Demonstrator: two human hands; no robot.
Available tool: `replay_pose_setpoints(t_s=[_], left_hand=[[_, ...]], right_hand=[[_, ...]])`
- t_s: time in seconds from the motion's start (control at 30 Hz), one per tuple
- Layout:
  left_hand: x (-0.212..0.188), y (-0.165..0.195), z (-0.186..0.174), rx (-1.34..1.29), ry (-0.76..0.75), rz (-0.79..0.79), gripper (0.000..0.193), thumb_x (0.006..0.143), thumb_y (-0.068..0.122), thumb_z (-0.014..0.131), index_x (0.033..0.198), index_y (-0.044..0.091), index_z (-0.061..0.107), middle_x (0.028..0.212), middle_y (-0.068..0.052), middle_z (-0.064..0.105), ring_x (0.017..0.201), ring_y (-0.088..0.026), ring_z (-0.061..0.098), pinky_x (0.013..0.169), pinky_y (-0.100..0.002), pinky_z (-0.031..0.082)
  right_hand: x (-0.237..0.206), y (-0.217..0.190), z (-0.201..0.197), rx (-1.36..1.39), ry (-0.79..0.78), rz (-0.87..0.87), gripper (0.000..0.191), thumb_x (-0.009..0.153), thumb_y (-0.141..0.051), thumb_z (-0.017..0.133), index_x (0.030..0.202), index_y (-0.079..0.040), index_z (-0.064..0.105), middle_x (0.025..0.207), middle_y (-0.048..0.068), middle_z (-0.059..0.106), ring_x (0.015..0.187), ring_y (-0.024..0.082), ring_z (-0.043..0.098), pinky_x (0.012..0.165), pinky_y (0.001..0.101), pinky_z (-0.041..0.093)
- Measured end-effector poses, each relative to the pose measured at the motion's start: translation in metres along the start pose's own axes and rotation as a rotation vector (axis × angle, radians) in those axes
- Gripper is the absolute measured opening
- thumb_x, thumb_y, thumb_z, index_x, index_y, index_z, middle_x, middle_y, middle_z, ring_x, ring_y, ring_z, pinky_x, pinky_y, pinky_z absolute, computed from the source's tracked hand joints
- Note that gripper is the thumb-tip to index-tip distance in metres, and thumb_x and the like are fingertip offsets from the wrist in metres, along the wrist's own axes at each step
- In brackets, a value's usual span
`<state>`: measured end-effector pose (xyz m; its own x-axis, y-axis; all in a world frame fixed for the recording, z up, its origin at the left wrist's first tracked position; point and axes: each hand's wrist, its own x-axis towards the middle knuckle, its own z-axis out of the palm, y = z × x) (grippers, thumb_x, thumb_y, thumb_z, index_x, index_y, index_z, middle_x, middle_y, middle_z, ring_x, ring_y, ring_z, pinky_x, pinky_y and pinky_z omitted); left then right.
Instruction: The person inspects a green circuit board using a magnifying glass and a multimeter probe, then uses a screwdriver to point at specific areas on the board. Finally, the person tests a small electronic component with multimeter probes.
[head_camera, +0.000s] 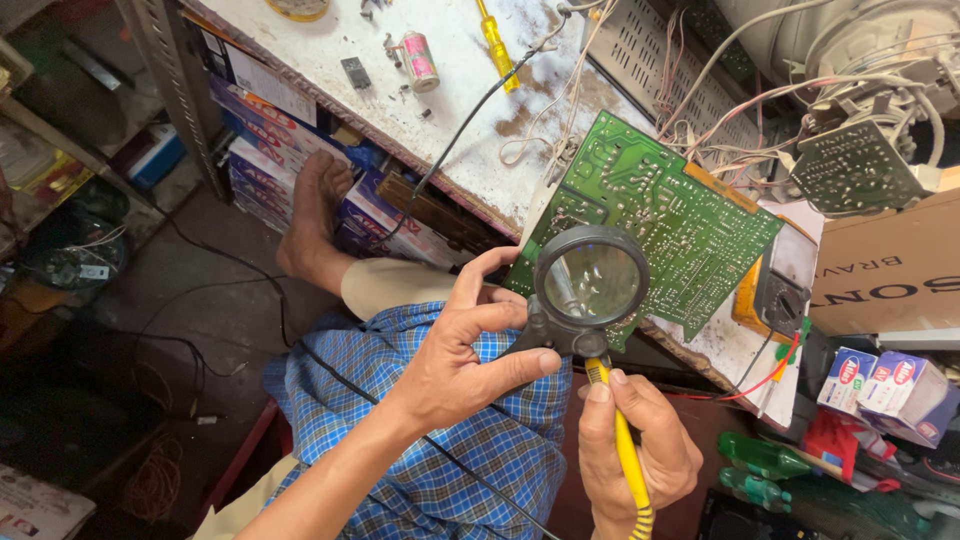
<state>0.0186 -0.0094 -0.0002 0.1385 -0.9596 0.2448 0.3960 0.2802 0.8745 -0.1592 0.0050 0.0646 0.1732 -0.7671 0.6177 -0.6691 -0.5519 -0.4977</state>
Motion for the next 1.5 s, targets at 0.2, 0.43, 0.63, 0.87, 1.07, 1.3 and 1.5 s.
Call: replay_pose_setpoints(t_s=[0.2,0.43,0.63,0.87,1.07,1.3,1.5], left_hand=[[0.0012,0.0010,-0.0002,-0.005,-0.001,-0.007,0.036,0.081,0.024,0.088,0.100,0.000,0.069,0.155,-0.016,0.042,0.111,-0.018,0.058,0.106,-0.037,0.049],[0.0007,0.0007,-0.0011,-0.001,-0.003,0.000,0.036,0.081,0.023,0.089,0.100,0.000,0.069,0.155,-0.017,0.043,0.111,-0.019,0.057,0.107,-0.037,0.049],[0.0006,0.0002,-0.0015,-0.002,-0.002,-0.004,0.036,0.081,0.024,0.089,0.099,0.001,0.069,0.156,-0.016,0.042,0.111,-0.018,0.058,0.105,-0.037,0.050],[0.0002,0.0007,-0.0015,-0.014,-0.002,-0.003,0.037,0.081,0.025,0.089,0.099,0.000,0.069,0.156,-0.016,0.041,0.112,-0.018,0.058,0.106,-0.038,0.049],[0.0009,0.0023,-0.0031,-0.005,-0.008,-0.016,0.036,0.081,0.026,0.088,0.097,0.000,0.069,0.156,-0.016,0.042,0.111,-0.018,0.057,0.106,-0.038,0.049],[0.0003,0.0026,-0.0026,-0.013,-0.003,-0.013,0.036,0.081,0.026,0.088,0.098,0.000,0.069,0.156,-0.016,0.042,0.111,-0.018,0.057,0.106,-0.037,0.049],[-0.0005,0.0016,-0.0028,-0.011,0.000,-0.010,0.036,0.081,0.024,0.088,0.099,0.000,0.069,0.156,-0.016,0.042,0.111,-0.018,0.057,0.106,-0.037,0.049]], right_hand=[[0.0006,-0.0016,-0.0014,-0.034,0.013,0.007,0.016,0.094,0.001,0.071,0.109,0.001,0.066,0.094,0.018,0.074,0.078,0.020,0.075,0.070,0.0280,0.062],[0.0002,-0.0007,0.0013,-0.021,0.011,-0.005,0.016,0.094,0.001,0.071,0.108,0.001,0.066,0.094,0.018,0.074,0.077,0.021,0.074,0.070,0.0284,0.061],[-0.0006,-0.0005,0.0001,-0.009,0.020,-0.009,0.015,0.094,0.001,0.070,0.109,0.001,0.066,0.095,0.018,0.073,0.078,0.021,0.074,0.071,0.0290,0.062],[-0.0011,-0.0020,0.0019,-0.028,0.022,-0.011,0.015,0.094,0.002,0.071,0.108,0.001,0.066,0.094,0.018,0.074,0.077,0.021,0.074,0.070,0.0291,0.062],[0.0003,-0.0034,0.0014,-0.028,0.023,-0.012,0.014,0.094,0.002,0.070,0.108,0.001,0.066,0.094,0.018,0.073,0.078,0.021,0.075,0.071,0.0291,0.063],[-0.0007,-0.0032,0.0021,0.018,0.015,-0.015,0.014,0.095,0.002,0.070,0.108,0.001,0.065,0.096,0.019,0.073,0.080,0.021,0.074,0.073,0.0291,0.063],[-0.0018,-0.0026,0.0022,-0.004,0.017,0.002,0.013,0.095,0.002,0.070,0.107,0.002,0.066,0.093,0.019,0.073,0.077,0.021,0.074,0.071,0.0292,0.062]])
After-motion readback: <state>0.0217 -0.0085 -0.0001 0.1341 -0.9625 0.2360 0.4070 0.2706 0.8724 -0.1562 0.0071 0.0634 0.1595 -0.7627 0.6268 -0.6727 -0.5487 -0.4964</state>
